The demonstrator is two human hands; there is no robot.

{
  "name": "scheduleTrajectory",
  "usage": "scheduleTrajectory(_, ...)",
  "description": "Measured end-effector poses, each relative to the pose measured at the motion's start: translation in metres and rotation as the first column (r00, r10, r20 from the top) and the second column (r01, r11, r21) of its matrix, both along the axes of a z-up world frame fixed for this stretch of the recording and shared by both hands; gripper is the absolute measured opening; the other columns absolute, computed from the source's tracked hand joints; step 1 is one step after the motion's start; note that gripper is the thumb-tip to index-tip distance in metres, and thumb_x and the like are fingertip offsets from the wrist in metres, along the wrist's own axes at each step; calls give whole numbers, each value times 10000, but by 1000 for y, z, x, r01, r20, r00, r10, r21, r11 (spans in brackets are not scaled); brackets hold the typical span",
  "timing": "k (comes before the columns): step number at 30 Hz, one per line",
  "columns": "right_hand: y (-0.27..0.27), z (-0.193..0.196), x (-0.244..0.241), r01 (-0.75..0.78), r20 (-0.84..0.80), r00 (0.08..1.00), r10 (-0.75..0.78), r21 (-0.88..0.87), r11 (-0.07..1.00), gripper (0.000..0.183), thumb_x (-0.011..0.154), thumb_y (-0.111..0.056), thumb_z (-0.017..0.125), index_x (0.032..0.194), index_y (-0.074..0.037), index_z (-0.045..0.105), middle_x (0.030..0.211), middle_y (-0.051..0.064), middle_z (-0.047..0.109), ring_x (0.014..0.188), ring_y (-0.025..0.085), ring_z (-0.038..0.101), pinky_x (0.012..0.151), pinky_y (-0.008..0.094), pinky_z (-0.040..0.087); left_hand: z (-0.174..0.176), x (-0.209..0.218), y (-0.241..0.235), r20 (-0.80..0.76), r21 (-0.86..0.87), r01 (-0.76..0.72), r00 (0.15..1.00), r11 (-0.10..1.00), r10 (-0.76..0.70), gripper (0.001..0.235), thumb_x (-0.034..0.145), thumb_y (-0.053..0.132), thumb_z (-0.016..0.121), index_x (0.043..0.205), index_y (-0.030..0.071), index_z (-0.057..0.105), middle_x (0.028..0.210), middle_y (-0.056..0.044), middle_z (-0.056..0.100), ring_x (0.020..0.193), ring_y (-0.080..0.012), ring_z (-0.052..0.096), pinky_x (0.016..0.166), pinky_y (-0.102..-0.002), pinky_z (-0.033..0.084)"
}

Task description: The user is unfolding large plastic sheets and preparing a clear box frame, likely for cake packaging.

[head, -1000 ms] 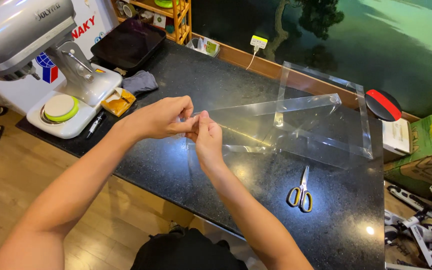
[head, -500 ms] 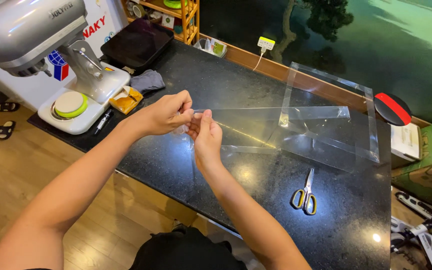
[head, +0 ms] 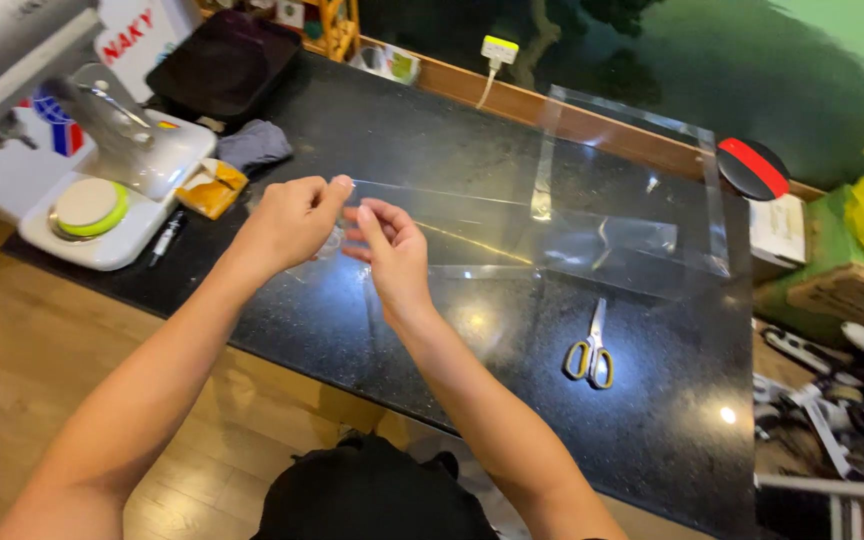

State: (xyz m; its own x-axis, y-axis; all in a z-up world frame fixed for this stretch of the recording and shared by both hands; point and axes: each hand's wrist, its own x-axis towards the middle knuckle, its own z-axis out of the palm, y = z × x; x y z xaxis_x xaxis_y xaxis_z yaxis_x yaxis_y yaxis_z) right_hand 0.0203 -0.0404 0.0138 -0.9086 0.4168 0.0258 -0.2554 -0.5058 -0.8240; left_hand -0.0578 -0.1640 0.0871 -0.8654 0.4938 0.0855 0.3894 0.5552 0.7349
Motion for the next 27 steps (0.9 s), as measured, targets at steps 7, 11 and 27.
scheduleTrajectory(7,74,8,141,810,-538,577,-615,477,342,146,972,35,528,1062,-62,466,1118,25,431,914,89,433,878,294,443,-1,9,18,-336,-31,-71,940,997,57,546,1070,394,455,812,-33,676,860,-284,679,853,-500,652,754,-566,509)
scheduleTrajectory(11,178,-12,195,770,-409,390,-825,636,48,238,1119,-203,558,1278,-32,514,1276,80,528,1121,183,498,991,340,410,-1,15,25,-420,-55,-118,904,991,84,515,1087,346,424,821,-11,684,912,-281,695,855,-515,648,781,-605,494)
scheduleTrajectory(27,288,34,110,591,95,617,-781,600,539,625,1026,-578,507,1090,-16,773,950,78,805,842,151,763,712,295,557,7,9,29,-374,-106,-176,919,979,125,502,1108,362,428,886,-7,687,900,-318,673,846,-560,627,749,-638,478)
